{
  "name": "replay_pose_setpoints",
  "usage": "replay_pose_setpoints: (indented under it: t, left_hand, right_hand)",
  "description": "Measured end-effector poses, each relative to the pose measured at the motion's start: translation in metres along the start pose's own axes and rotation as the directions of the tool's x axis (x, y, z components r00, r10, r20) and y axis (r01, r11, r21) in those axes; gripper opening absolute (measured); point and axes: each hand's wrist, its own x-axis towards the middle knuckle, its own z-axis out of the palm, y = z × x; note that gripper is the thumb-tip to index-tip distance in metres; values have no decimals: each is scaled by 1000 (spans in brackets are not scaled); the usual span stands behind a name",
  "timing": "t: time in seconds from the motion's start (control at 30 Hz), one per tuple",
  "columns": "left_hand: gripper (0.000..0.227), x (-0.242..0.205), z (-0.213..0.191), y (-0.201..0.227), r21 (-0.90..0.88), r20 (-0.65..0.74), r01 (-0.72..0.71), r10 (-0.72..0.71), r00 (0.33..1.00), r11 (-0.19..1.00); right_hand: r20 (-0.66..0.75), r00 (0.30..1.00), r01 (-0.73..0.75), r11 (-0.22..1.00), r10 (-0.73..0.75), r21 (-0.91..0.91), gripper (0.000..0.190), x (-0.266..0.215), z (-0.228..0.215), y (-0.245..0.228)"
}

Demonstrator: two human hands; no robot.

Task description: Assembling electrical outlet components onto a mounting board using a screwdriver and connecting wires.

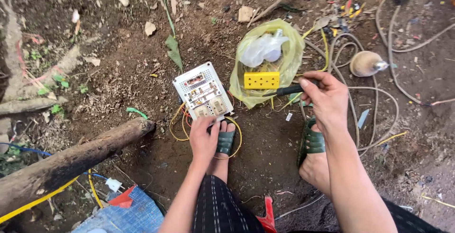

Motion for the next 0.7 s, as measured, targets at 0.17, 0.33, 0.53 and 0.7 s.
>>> replay_pose_setpoints:
  t: [0.17, 0.33, 0.53, 0.7]
  left_hand:
    - [19, -93, 5, -39, -291, 84, 356, -347, 934, 888]
    - [25, -134, -26, -45, -588, 144, 421, -423, 895, 691]
    - [51, -193, -106, 5, -912, 271, 308, -163, 949, 272]
    - [58, -244, -170, 45, -918, 231, 283, -206, 951, 277]
  right_hand:
    - [68, 992, 110, 994, -108, -24, 24, -25, 9, -65]
    - [191, 946, 277, 959, -261, -64, 28, -71, 12, -138]
    - [412, 751, 656, 650, -516, -383, 35, -147, 11, -207]
    - [442, 667, 742, 592, -600, -316, 29, -206, 22, -240]
